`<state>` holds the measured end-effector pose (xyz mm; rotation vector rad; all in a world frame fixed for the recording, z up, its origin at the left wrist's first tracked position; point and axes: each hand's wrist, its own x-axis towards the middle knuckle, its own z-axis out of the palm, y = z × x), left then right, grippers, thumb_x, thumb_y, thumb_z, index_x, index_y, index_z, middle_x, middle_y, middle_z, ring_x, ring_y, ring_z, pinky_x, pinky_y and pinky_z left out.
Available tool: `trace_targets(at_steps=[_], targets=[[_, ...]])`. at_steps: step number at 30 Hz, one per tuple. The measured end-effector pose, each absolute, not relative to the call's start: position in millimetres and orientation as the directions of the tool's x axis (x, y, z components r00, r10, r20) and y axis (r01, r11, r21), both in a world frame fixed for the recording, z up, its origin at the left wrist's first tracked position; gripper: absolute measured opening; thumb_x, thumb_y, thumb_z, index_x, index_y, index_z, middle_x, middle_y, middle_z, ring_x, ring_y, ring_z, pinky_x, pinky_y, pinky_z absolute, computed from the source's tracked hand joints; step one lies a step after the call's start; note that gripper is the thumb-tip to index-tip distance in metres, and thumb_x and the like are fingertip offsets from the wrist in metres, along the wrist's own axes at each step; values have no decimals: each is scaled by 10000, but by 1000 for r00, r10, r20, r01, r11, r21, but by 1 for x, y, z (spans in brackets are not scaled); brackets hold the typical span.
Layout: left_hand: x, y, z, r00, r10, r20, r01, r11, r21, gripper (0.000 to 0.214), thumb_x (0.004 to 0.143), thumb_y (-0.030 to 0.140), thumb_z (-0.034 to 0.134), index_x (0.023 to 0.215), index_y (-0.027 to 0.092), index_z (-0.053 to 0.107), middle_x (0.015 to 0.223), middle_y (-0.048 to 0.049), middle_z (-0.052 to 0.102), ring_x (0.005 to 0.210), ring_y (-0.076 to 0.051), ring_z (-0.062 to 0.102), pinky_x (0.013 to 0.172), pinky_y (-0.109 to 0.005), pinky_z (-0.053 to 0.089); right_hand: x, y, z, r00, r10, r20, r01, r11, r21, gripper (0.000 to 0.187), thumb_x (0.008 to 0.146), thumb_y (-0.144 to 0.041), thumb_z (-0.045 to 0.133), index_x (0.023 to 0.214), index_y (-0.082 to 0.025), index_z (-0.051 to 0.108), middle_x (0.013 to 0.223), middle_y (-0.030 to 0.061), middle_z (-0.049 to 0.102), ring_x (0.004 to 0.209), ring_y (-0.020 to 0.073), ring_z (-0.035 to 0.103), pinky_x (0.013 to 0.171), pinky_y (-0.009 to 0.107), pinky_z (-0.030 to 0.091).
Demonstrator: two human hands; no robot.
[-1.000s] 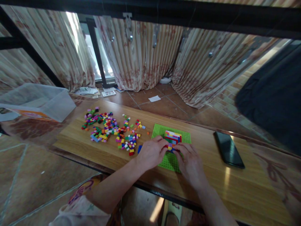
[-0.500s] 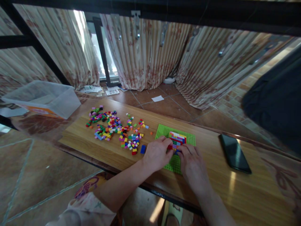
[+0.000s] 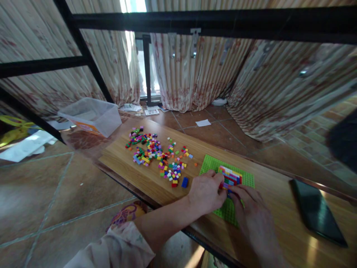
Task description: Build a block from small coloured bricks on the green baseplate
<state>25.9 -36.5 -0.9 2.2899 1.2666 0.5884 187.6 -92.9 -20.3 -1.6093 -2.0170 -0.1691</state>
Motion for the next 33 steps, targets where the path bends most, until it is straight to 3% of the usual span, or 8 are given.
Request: trace_targets(at_steps=[8, 15, 21, 27, 33], targets=[[27, -38, 3, 481, 864, 145, 671, -470, 574, 177, 858, 356, 523, 944, 208, 569, 934, -50, 613, 831, -220, 629, 684, -343, 531, 195, -93, -25, -89, 859, 503, 881, 304, -363, 317, 959, -389, 435, 989, -236, 711, 1001, 80, 699, 918, 237, 633, 811, 403, 509], [26, -38, 2, 497, 854, 156, 658, -488, 574, 185, 890, 363, 490, 950, 204, 562, 945, -50, 622, 824, -212, 632, 673, -336, 532, 195, -94, -29, 49, 876, 479, 870, 198, -451, 306, 917, -460, 513, 921, -259, 743, 966, 71, 708, 909, 247, 614, 810, 415, 486], [25, -37, 1, 500, 855, 142, 661, -482, 575, 188, 904, 367, 501, 979, 206, 562, 967, -45, 620, 853, -210, 628, 709, -333, 534, 192, -99, -27, 96, 870, 483, 815, 210, -540, 191, 905, -357, 582, 914, -251, 741, 945, 49, 725, 906, 216, 624, 811, 370, 500], [24, -37, 3, 508, 853, 122, 670, -481, 566, 195, 919, 370, 488, 993, 205, 561, 971, -30, 613, 855, -189, 619, 738, -318, 531, 191, -104, -27, 13, 817, 577, 823, 320, -470, 161, 923, -230, 564, 955, -227, 722, 956, 39, 733, 898, 182, 642, 820, 336, 512], [24, -37, 4, 503, 854, 135, 675, -486, 555, 190, 907, 378, 519, 988, 212, 564, 961, -17, 609, 847, -180, 619, 734, -300, 523, 190, -102, -26, -32, 807, 589, 889, 292, -353, 208, 937, -241, 535, 1019, -213, 725, 974, 60, 722, 899, 191, 627, 809, 343, 509]])
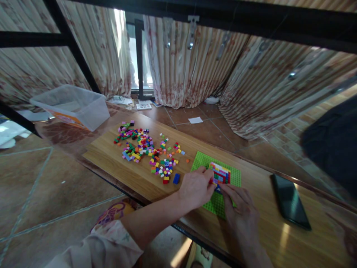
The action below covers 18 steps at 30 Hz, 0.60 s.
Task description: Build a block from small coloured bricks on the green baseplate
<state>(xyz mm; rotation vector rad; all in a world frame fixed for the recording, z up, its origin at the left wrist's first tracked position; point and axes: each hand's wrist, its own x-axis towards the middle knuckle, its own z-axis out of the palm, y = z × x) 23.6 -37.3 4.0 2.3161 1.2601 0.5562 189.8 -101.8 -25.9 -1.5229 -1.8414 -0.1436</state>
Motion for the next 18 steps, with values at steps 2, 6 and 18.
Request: trace_targets(at_steps=[2, 6, 18], targets=[[24, -37, 4, 501, 856, 130, 678, -481, 556, 184, 905, 373, 523, 983, 213, 567, 963, -17, 610, 849, -180, 620, 735, -298, 521, 190, -101, -25, -47, 811, 584, 895, 294, -336, 224, 943, -244, 520, 1022, -205, 726, 977, 64, 721, 896, 192, 619, 806, 343, 506], [24, -37, 5, 503, 857, 111, 681, -472, 559, 204, 915, 382, 506, 1000, 209, 573, 975, -26, 614, 858, -181, 620, 741, -296, 518, 187, -102, -26, -7, 808, 588, 881, 283, -378, 202, 934, -251, 543, 963, -188, 733, 957, 70, 723, 889, 190, 625, 808, 336, 506], [24, -37, 4, 502, 856, 123, 677, -478, 559, 194, 918, 368, 506, 1001, 204, 570, 979, -26, 626, 866, -186, 627, 726, -295, 514, 180, -103, -35, 169, 798, 578, 788, 242, -565, 146, 901, -245, 590, 884, -218, 732, 947, 49, 719, 899, 186, 634, 848, 364, 506]])
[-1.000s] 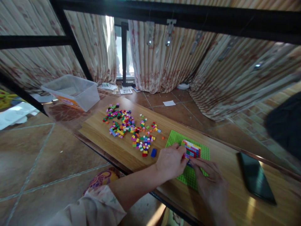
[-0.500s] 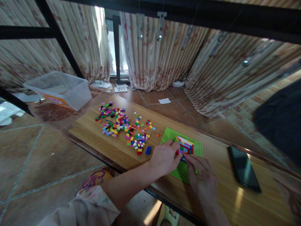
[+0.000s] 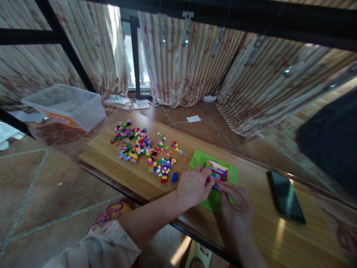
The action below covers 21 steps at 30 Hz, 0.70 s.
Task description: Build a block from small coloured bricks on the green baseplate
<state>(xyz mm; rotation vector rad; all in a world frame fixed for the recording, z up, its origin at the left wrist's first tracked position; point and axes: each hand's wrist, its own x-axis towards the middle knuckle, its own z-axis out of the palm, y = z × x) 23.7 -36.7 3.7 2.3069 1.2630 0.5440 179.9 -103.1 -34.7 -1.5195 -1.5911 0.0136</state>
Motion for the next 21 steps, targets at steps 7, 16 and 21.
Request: trace_targets(at_steps=[7, 16, 21], targets=[[24, -37, 4, 500, 856, 131, 679, -482, 554, 192, 925, 381, 497, 988, 212, 563, 967, -21, 622, 842, -188, 629, 694, -302, 514, 175, -102, -40, 293, 795, 531, 764, 140, -630, 174, 884, -337, 607, 872, -221, 735, 1043, 76, 690, 988, 209, 618, 922, 416, 486], [23, -37, 3, 491, 852, 182, 656, -499, 566, 173, 890, 341, 564, 989, 201, 587, 1017, -37, 601, 921, -195, 598, 802, -330, 525, 187, -95, -32, 580, 739, 342, 483, 26, -875, 263, 843, -428, 619, 908, -190, 709, 1035, 97, 697, 969, 223, 642, 910, 424, 491], [26, -42, 7, 597, 733, 325, 581, -675, 456, 263, 863, 215, 586, 1123, 232, 619, 1284, -61, 542, 1155, -229, 512, 1014, -403, 450, 211, -92, -16, 632, 651, 420, 579, -36, -814, 299, 856, -437, 573, 919, -181, 714, 1009, 108, 701, 884, 209, 643, 801, 376, 508]])
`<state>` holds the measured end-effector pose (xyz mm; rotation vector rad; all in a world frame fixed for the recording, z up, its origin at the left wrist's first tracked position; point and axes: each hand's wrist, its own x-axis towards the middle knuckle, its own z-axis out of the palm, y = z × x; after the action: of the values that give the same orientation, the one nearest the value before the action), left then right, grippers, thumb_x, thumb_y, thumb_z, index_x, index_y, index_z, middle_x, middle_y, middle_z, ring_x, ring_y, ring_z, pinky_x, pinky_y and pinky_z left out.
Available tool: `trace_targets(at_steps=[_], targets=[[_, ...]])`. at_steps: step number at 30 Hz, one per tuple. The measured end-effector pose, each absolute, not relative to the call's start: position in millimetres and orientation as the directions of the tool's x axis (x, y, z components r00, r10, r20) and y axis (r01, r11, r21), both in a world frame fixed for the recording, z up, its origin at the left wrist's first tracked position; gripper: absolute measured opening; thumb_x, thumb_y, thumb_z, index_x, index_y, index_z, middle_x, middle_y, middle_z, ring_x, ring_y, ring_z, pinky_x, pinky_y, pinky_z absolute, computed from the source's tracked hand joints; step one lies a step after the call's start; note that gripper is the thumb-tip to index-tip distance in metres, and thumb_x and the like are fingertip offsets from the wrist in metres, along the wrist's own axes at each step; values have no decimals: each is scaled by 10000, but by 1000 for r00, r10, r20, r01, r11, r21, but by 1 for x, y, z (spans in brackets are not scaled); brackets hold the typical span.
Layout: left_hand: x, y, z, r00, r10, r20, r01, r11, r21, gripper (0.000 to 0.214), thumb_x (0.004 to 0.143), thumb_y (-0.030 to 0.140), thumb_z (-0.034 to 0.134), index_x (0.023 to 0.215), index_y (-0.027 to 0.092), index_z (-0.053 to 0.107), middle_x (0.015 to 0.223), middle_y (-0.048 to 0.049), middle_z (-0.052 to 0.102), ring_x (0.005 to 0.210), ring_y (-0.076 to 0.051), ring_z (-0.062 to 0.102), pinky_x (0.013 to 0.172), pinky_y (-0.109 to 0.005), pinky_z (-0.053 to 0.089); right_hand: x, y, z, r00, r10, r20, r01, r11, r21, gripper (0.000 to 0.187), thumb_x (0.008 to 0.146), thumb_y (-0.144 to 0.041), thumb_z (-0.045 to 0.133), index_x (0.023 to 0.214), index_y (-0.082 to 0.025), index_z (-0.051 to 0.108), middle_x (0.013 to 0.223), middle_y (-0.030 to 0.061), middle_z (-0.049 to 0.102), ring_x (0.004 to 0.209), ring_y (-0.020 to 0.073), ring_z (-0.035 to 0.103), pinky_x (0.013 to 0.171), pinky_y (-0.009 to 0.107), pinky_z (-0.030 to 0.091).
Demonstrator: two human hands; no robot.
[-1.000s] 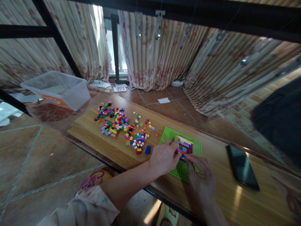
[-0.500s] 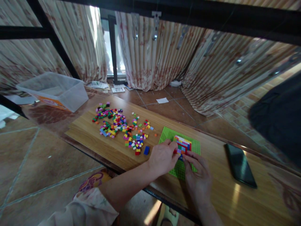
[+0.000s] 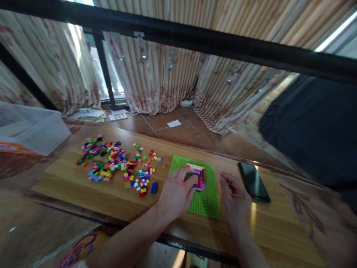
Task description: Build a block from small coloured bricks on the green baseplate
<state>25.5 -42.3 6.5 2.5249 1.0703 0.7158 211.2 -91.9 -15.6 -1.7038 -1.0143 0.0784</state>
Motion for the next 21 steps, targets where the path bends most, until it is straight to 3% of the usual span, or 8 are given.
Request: trace_targets(at_steps=[6, 11, 17, 21], targets=[[28, -49, -11, 657, 679, 328, 645, -732, 222, 406, 890, 249, 560, 1294, 209, 587, 1410, -111, 529, 1274, -296, 464, 1063, -490, 391, 276, -97, -14, 754, 499, 428, 613, -298, -732, 395, 840, -451, 526, 1022, -147, 701, 921, 111, 671, 774, 214, 595, 710, 365, 474], [30, -54, -21, 641, 692, 332, 713, -697, 75, 425, 923, 223, 497, 1341, 225, 574, 1455, -112, 506, 1329, -308, 445, 1104, -548, 323, 327, -106, -31, 742, 454, 493, 670, -508, -541, 573, 813, -490, 536, 1207, -78, 600, 1124, 200, 644, 1068, 319, 557, 929, 460, 409], [32, -56, -29, 637, 694, 335, 739, -674, -7, 443, 950, 188, 418, 1373, 210, 548, 1471, -130, 483, 1364, -307, 420, 1127, -604, 266, 337, -107, -47, 808, 516, 283, 589, -695, -413, 840, 752, -567, 616, 1414, -98, 399, 1370, 216, 509, 1244, 348, 472, 999, 440, 361], [34, -56, -29, 623, 705, 338, 748, -664, 5, 441, 944, 196, 429, 1366, 212, 556, 1463, -131, 492, 1347, -306, 442, 1118, -602, 288, 330, -104, -44, 843, 495, 211, 537, -756, -374, 836, 776, -509, 617, 1456, -105, 346, 1348, 211, 529, 1216, 366, 500, 974, 446, 374]])
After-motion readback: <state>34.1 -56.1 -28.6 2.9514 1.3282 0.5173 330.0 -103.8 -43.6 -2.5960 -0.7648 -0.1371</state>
